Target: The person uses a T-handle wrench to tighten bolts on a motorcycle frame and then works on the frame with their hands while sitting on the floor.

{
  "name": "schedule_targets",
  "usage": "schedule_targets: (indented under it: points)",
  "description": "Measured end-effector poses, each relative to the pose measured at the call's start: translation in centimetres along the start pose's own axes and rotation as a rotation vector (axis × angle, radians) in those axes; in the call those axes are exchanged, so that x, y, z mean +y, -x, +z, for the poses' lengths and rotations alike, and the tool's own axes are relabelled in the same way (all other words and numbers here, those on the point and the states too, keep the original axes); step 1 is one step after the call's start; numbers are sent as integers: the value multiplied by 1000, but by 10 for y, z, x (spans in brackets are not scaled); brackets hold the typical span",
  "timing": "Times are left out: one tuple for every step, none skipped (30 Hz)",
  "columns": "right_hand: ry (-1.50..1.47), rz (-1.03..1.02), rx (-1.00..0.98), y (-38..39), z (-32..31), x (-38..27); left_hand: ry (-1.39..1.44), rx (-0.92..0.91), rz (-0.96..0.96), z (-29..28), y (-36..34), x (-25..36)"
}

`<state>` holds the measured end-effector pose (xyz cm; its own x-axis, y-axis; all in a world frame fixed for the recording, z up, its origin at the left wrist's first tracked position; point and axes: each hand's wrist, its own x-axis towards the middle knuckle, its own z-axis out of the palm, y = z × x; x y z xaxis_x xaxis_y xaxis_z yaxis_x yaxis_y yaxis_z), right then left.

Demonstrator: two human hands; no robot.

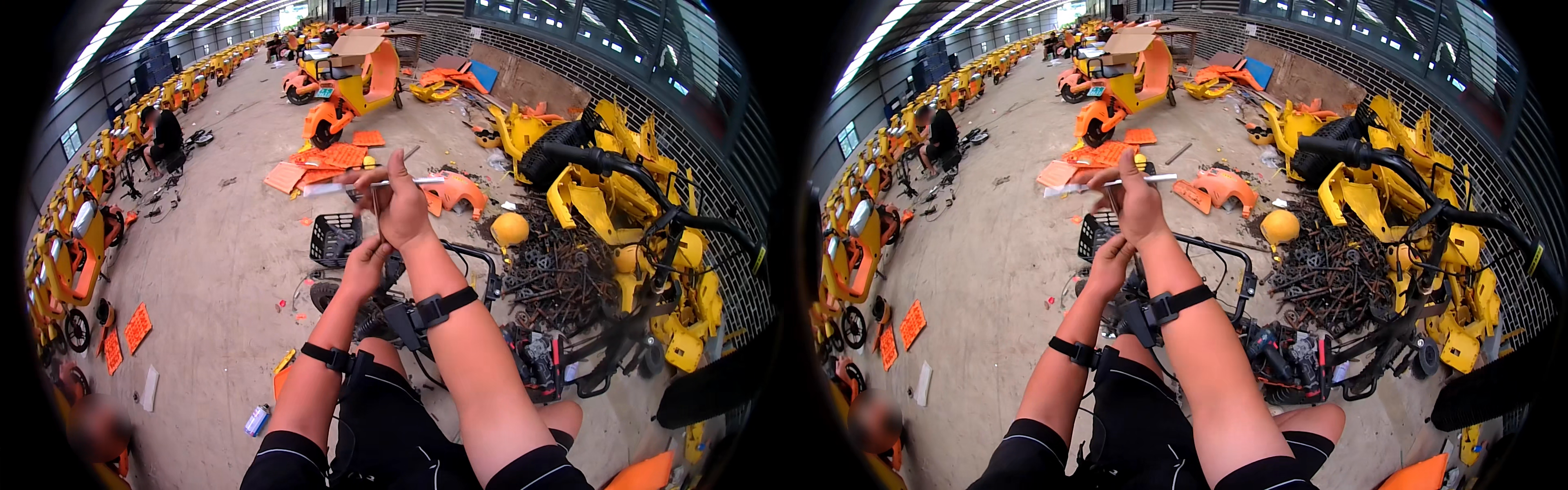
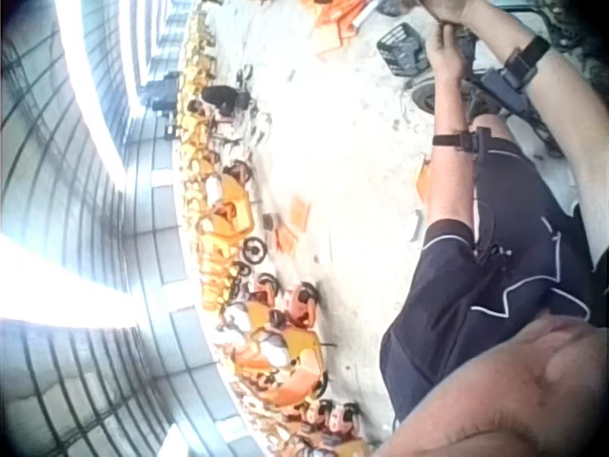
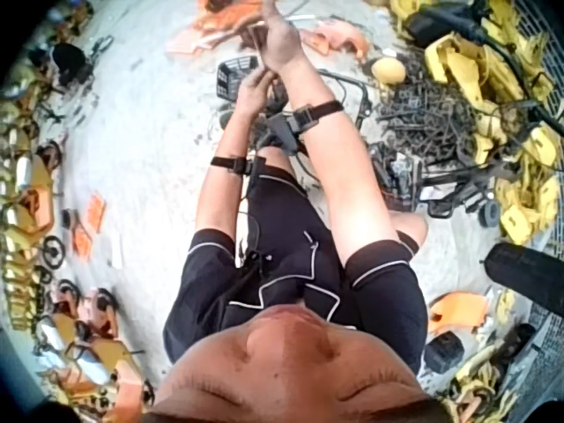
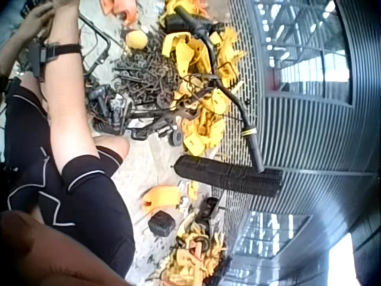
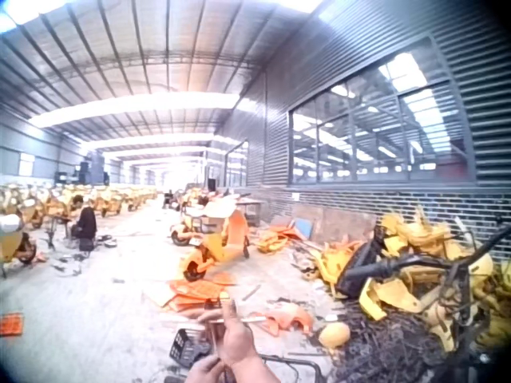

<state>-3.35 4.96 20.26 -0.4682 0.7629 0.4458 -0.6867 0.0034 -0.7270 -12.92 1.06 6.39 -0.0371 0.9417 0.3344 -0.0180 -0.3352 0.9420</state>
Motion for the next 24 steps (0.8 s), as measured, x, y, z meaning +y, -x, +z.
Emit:
schedule_targets:
  points:
    - [0,74,32,-1,-1,-1,-135,-56,-98,-6,3,7]
    - [11,107,101,-4,-1,-2,-64,-52,8,-5,0,-1]
    - [56,92,117,-5,-5,-5,-94,-34,-1,-5,-3,0]
    - [101,77,133,-6,-8,-6,-124,-18,-10,-6,-5,0]
    - [126,-15,163,-6,-7,1,-139,13,-14,-6,-6,1]
    - [158,-103,194,0,-9,13,-146,46,-18,-4,-7,2]
    - [187,-189,221,7,-10,24,-154,82,-24,-4,-7,2]
    - [309,-130,244,18,-16,28,-109,102,-18,-3,-9,3]
    - [428,-62,266,34,-24,31,-65,128,-21,-4,-9,1]
    - [544,-7,290,44,-30,33,-26,146,-16,-4,-11,2]
    - [613,-30,289,48,-40,43,-9,144,-20,-4,-15,-5]
    - [688,-61,303,52,-61,52,-33,148,-42,2,-19,-5]
    - [751,-87,317,54,-65,55,-67,156,-71,4,-22,-5]
    - [866,-91,349,55,-70,57,-100,163,-98,7,-23,-4]
    - [967,-96,363,49,-59,57,-65,196,-80,1,-24,-12]
    - [1078,-95,390,47,-52,55,-64,203,-70,2,-25,-11]
    - [1123,-146,482,39,-45,54,-63,211,-59,3,-27,-9]
    - [1149,-131,494,34,-42,52,-56,216,-47,5,-30,-8]
    - [1173,-116,504,30,-37,50,-157,217,-105,2,-32,-6]
    - [1197,-100,513,25,-34,50,-122,236,-121,0,-34,-8]
    - [1208,-121,513,20,-40,53,-84,251,-136,1,-37,-11]
    - [1184,-104,520,13,-47,55,-47,270,-152,0,-38,-11]
    - [1158,-87,527,6,-54,57,-59,282,-154,0,-40,-10]
    - [1133,-68,531,2,-57,60,-70,296,-158,1,-41,-5]
